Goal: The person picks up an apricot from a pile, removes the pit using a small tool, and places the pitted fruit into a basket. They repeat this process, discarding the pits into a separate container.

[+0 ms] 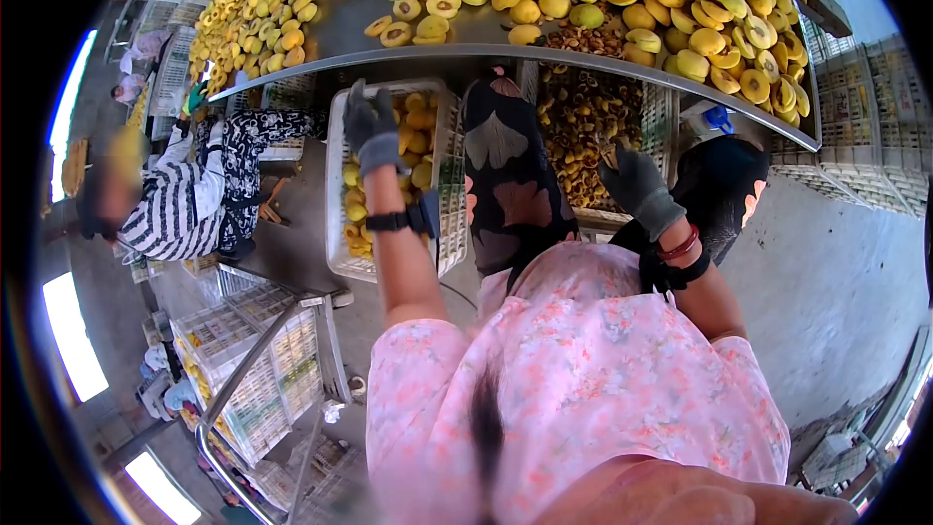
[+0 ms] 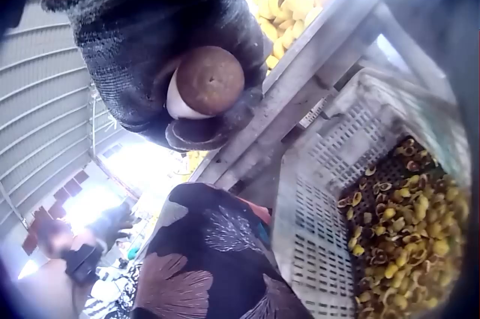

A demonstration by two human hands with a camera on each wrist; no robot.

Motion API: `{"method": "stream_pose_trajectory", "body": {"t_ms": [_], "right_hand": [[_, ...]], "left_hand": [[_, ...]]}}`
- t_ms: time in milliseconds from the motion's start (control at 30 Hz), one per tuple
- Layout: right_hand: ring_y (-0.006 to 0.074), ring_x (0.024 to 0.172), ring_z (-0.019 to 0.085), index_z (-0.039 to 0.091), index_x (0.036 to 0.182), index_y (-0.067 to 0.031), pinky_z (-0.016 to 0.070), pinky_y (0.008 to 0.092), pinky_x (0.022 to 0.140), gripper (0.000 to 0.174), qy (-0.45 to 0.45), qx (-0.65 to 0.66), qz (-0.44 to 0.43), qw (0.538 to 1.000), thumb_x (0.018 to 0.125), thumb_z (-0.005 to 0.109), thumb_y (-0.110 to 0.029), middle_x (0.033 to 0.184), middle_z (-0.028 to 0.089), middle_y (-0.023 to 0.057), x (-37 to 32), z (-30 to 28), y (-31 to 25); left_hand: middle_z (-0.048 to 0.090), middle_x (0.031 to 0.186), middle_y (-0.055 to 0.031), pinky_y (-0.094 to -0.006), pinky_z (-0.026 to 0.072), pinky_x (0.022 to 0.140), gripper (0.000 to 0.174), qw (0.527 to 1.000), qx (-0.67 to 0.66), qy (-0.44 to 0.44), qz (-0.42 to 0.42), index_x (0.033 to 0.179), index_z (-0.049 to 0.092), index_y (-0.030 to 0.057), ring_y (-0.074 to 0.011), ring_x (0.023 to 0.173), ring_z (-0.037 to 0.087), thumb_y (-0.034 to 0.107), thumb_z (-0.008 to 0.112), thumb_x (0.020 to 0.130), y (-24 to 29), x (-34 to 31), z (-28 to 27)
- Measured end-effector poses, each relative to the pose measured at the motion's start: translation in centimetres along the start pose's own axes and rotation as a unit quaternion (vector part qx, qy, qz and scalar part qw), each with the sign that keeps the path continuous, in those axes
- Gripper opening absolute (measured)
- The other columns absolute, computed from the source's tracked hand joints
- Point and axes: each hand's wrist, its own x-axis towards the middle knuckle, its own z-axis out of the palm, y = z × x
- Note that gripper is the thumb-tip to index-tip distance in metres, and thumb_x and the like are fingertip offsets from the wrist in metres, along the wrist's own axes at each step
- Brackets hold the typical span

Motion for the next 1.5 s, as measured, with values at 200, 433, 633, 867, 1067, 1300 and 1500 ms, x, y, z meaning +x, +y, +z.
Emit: {"method": "stream_pose_trajectory", "body": {"t_ms": [200, 433, 633, 867, 1067, 1300, 1500], "right_hand": [[0.0418, 0.070, 0.059, 0.053, 0.090, 0.0037, 0.0476, 0.0481, 0.063, 0.029, 0.003, 0.041, -0.011, 0.999, 0.081, 0.054, -0.024, 0.070, 0.059, 0.0245, 0.4, -0.3, -0.1], [0.0403, 0.061, 0.057, 0.051, 0.093, 0.0011, 0.0462, 0.0474, 0.056, 0.023, 0.016, 0.010, -0.060, 0.998, 0.081, 0.052, -0.019, 0.061, 0.054, 0.0220, 0.4, 0.8, 1.4], [0.0395, 0.061, 0.057, 0.055, 0.085, -0.0003, 0.0467, 0.0464, 0.056, 0.018, 0.022, 0.009, -0.114, 0.993, 0.079, 0.053, -0.017, 0.063, 0.054, 0.0224, 1.2, -0.2, -0.2], [0.0423, 0.069, 0.057, 0.046, 0.093, 0.0023, 0.0436, 0.0441, 0.057, 0.034, 0.054, 0.160, -0.030, 0.985, 0.076, 0.063, -0.023, 0.071, 0.056, 0.0242, 1.3, -3.6, -3.2], [0.0430, 0.072, 0.056, 0.046, 0.105, 0.0013, 0.0440, 0.0448, 0.058, 0.038, 0.121, 0.150, -0.106, 0.975, 0.079, 0.061, -0.022, 0.073, 0.057, 0.0234, -0.1, -5.2, -5.2], [0.0434, 0.077, 0.057, 0.048, 0.106, -0.0019, 0.0457, 0.0435, 0.060, 0.034, 0.149, 0.208, -0.068, 0.964, 0.079, 0.062, -0.018, 0.078, 0.059, 0.0229, -1.7, -5.1, -5.8], [0.0380, 0.081, 0.060, 0.050, 0.106, -0.0028, 0.0477, 0.0385, 0.065, 0.027, 0.180, 0.267, -0.093, 0.942, 0.082, 0.059, -0.012, 0.084, 0.061, 0.0184, -2.3, -4.4, -5.7]], "left_hand": [[0.050, 0.126, -0.0172, -0.0416, 0.0424, 0.092, 0.056, 0.994, -0.004, -0.102, 0.045, 0.127, 0.046, 0.0097, -0.0330, 0.113, 0.051, 0.036, 0.059, 0.079, 4.9, 10.4, 12.0], [0.050, 0.126, -0.0193, -0.0425, 0.0419, 0.094, 0.077, 0.946, 0.160, -0.281, -0.007, 0.135, 0.037, 0.0113, -0.0334, 0.113, 0.051, 0.047, 0.066, 0.073, 7.2, 12.9, 16.5], [0.058, 0.114, -0.0156, -0.0406, 0.0456, 0.085, 0.067, 0.966, -0.056, -0.248, 0.057, 0.121, 0.048, 0.0068, -0.0348, 0.102, 0.057, 0.044, 0.070, 0.071, 9.1, 10.4, 15.0], [0.060, 0.100, -0.0063, -0.0290, 0.0493, 0.075, 0.040, 0.765, -0.571, -0.277, -0.111, 0.111, 0.052, 0.0071, -0.0182, 0.088, 0.059, 0.023, 0.069, 0.079, 16.8, 1.4, 6.1], [0.059, 0.105, -0.0089, -0.0282, 0.0491, 0.077, 0.036, 0.712, -0.643, -0.269, -0.083, 0.113, 0.052, 0.0031, -0.0184, 0.092, 0.059, 0.029, 0.056, 0.088, 22.1, -4.6, -0.3], [0.056, 0.108, -0.0091, -0.0313, 0.0432, 0.089, 0.056, 0.741, -0.647, -0.173, 0.042, 0.118, 0.049, 0.0034, -0.0180, 0.099, 0.055, 0.052, 0.042, 0.091, 24.3, -7.0, -1.6], [0.054, 0.108, -0.0124, -0.0327, 0.0433, 0.086, 0.054, 0.805, -0.574, -0.092, 0.117, 0.115, 0.047, -0.0006, -0.0206, 0.096, 0.054, 0.048, 0.042, 0.092, 26.1, -8.0, -3.5]]}}
